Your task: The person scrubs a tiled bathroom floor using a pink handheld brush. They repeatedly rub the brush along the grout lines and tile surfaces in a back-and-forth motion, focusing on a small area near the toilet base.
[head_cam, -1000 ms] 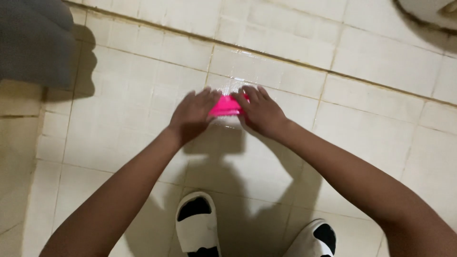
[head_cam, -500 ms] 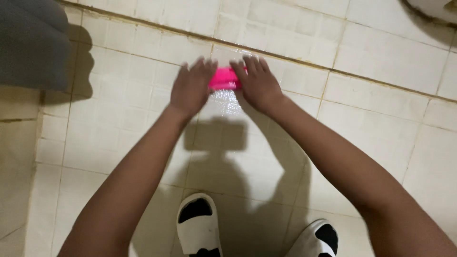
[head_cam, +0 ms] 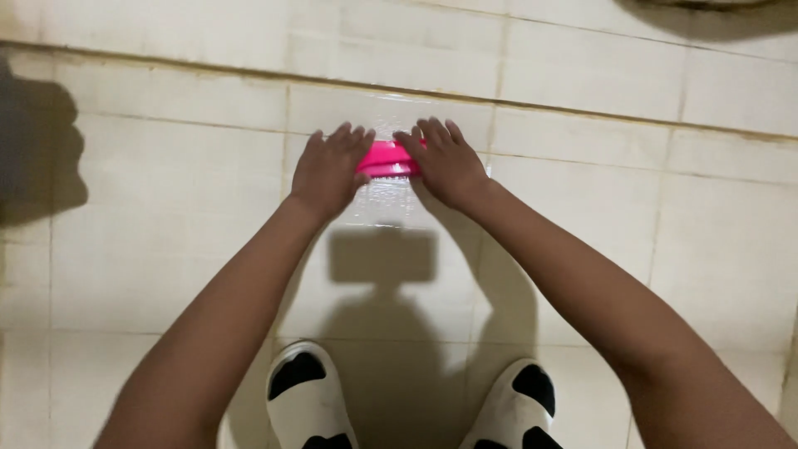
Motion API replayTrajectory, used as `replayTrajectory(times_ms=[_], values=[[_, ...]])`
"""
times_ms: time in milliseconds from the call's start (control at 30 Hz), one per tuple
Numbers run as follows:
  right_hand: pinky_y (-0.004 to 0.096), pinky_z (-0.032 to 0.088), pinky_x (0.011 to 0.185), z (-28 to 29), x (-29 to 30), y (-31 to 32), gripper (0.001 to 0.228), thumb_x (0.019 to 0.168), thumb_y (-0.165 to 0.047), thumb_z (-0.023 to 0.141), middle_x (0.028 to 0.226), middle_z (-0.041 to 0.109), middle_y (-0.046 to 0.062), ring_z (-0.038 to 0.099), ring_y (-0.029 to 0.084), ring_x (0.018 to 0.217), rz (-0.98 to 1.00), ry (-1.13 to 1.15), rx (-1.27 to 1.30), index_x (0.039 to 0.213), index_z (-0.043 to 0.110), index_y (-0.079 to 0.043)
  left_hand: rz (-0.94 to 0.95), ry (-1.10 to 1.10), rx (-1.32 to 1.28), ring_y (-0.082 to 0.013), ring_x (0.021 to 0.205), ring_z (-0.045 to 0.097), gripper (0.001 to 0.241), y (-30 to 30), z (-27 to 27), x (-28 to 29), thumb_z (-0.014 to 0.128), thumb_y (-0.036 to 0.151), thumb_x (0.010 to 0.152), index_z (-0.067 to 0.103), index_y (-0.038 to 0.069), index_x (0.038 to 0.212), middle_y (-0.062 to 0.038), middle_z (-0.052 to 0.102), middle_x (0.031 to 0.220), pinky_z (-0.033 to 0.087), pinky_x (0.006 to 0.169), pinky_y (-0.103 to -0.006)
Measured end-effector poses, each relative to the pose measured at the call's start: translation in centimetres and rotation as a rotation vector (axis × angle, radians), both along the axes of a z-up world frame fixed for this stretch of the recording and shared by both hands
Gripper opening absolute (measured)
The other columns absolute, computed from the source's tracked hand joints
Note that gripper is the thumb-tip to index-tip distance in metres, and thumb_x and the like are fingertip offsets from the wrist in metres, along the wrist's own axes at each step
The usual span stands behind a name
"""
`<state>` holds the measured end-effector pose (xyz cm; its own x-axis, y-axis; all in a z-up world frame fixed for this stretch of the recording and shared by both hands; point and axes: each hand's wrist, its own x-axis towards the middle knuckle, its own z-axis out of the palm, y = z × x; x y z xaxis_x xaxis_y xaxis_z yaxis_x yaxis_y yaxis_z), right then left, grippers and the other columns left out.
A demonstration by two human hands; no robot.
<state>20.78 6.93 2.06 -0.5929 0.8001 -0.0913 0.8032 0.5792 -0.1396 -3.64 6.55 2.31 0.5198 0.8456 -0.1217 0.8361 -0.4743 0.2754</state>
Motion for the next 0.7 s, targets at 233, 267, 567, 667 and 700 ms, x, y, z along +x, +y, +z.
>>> replayTrajectory(times_ms=[233,267,567,667,700], values=[[0.055,0.028,0.120,0.2,6.4,-5.0,0.066,0.095,-0.029,0.065,0.149,0.046,0.026,0.038,0.040,0.144,-0.153,-0.022,-0.054,0.152,0.039,-0.010,-0.140,0.089,0.086,-0.0289,0.145,0.043,0.069,-1.8,-2.1,6.9,0.071,0.024,0.092,0.045,0.007,0.153,-0.012,0.053,0.151,0.035,0.117,-0.0541],[0.054,0.028,0.120,1.0,7.3,-6.5,0.063,0.095,-0.028,0.064,0.148,0.046,0.025,0.038,0.039,0.143,-0.154,-0.028,-0.111,0.151,0.040,-0.010,-0.212,0.010,0.065,-0.0311,0.142,0.045,0.066,-3.2,-2.5,7.4,0.069,0.027,0.093,0.047,0.006,0.151,-0.013,0.054,0.149,0.036,0.114,-0.0549],[0.055,0.031,0.117,1.0,14.7,-12.5,0.059,0.092,-0.021,0.063,0.144,0.050,0.020,0.041,0.037,0.141,-0.213,-0.008,-0.166,0.148,0.045,-0.013,-0.460,-0.055,0.089,-0.0303,0.143,0.045,0.063,-5.8,-4.4,14.2,0.062,0.037,0.097,0.044,0.008,0.151,-0.013,0.053,0.151,0.034,0.115,-0.0549],[0.056,0.030,0.116,0.5,16.6,-9.0,0.061,0.091,-0.022,0.063,0.144,0.049,0.021,0.040,0.038,0.141,-0.286,-0.060,-0.089,0.149,0.044,-0.013,-0.397,0.014,0.103,-0.0302,0.143,0.043,0.068,-2.1,-2.6,17.7,0.065,0.038,0.094,0.042,0.009,0.152,-0.013,0.052,0.151,0.032,0.114,-0.0558],[0.056,0.030,0.116,0.0,17.4,-7.7,0.063,0.091,-0.021,0.063,0.145,0.049,0.021,0.039,0.038,0.141,-0.321,-0.092,-0.038,0.150,0.042,-0.013,-0.341,0.042,0.106,-0.0300,0.143,0.042,0.071,-0.9,-1.9,18.9,0.067,0.038,0.091,0.042,0.010,0.151,-0.012,0.051,0.151,0.031,0.114,-0.0557]])
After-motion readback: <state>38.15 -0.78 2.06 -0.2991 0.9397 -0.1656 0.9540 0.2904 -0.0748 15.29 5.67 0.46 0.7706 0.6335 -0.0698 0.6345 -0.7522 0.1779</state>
